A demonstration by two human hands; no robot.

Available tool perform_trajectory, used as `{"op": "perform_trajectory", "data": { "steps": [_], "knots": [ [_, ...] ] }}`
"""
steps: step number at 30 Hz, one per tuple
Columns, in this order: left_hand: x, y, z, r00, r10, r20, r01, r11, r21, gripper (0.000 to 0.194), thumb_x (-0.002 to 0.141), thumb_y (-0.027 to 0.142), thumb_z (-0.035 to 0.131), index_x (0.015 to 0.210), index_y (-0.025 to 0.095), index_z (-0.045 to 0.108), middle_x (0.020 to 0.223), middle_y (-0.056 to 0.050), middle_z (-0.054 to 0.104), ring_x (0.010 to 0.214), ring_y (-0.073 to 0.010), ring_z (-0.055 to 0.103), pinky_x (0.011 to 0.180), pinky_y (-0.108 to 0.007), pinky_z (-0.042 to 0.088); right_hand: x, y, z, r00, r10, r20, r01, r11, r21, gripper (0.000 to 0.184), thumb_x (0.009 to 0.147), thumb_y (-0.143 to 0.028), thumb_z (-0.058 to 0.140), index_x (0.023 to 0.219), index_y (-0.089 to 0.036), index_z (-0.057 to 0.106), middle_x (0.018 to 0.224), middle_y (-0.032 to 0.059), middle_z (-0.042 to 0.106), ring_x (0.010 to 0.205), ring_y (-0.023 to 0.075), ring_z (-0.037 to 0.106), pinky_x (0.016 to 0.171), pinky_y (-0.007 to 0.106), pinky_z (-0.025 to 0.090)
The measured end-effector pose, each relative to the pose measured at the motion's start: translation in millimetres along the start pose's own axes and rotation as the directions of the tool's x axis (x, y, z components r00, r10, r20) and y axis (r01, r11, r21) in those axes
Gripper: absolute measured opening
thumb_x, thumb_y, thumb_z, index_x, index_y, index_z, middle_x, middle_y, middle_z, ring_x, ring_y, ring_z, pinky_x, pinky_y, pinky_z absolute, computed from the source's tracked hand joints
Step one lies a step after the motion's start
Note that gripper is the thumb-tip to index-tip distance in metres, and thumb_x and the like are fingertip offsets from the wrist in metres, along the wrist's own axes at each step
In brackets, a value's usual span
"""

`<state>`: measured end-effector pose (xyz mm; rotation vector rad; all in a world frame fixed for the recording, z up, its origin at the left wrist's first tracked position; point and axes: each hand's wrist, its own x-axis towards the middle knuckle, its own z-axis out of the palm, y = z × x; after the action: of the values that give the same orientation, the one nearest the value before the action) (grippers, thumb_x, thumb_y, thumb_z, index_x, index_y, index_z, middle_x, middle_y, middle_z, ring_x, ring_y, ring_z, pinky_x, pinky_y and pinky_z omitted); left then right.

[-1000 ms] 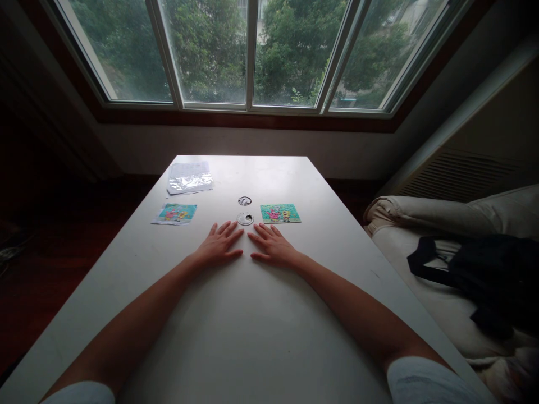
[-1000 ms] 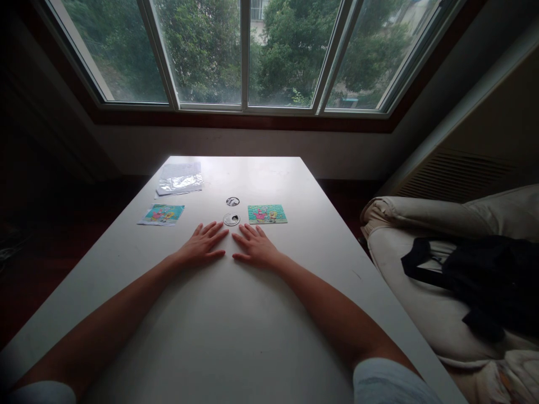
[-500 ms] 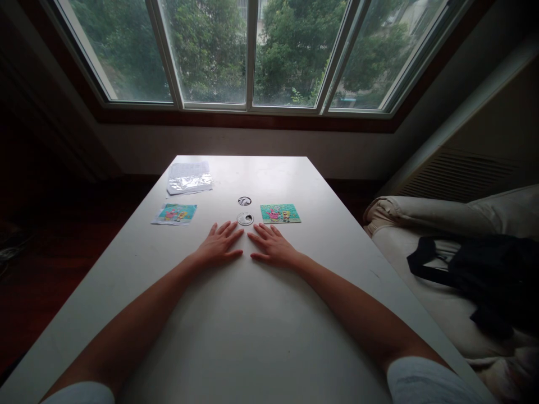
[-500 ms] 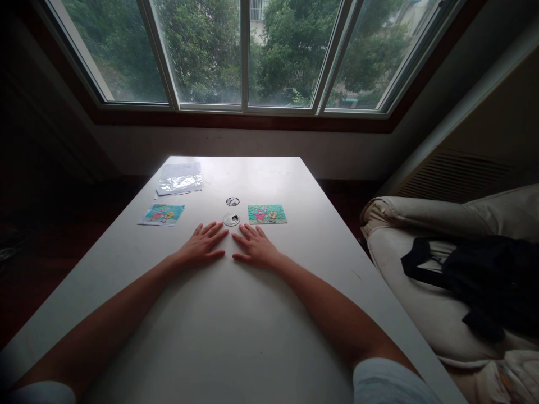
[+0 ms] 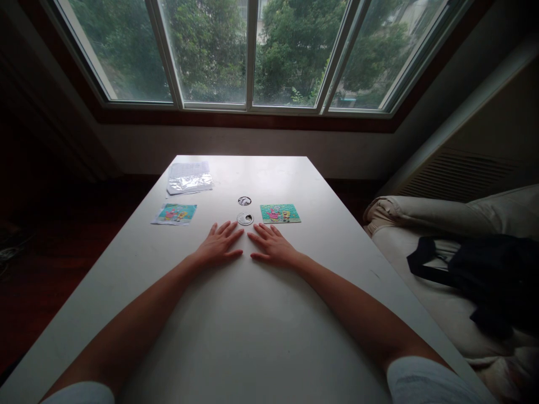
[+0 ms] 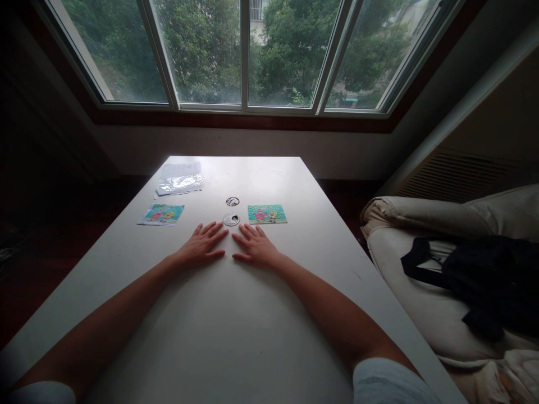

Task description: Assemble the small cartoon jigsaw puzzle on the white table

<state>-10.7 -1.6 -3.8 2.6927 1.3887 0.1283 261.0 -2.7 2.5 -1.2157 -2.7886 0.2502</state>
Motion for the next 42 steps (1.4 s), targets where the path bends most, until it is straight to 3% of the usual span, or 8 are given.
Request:
{"op": "perform_trajectory", "data": {
  "steps": [42],
  "knots": [
    [-0.1,-1.1,-0.4,1.0,-0.001,0.002,0.001,1.0,-0.008,0.076,0.095,0.074,0.034,0.16,0.036,0.026,0.17,-0.004,0.015,0.156,-0.0331,0.013,0.123,-0.061,0.01,0.3,-1.3,-1.6,1.0,0.002,-0.001,-0.002,1.0,-0.005,0.08,0.095,-0.074,0.035,0.16,-0.028,0.03,0.169,0.0094,0.015,0.156,0.0313,0.012,0.126,0.053,0.009]
  ]
}}
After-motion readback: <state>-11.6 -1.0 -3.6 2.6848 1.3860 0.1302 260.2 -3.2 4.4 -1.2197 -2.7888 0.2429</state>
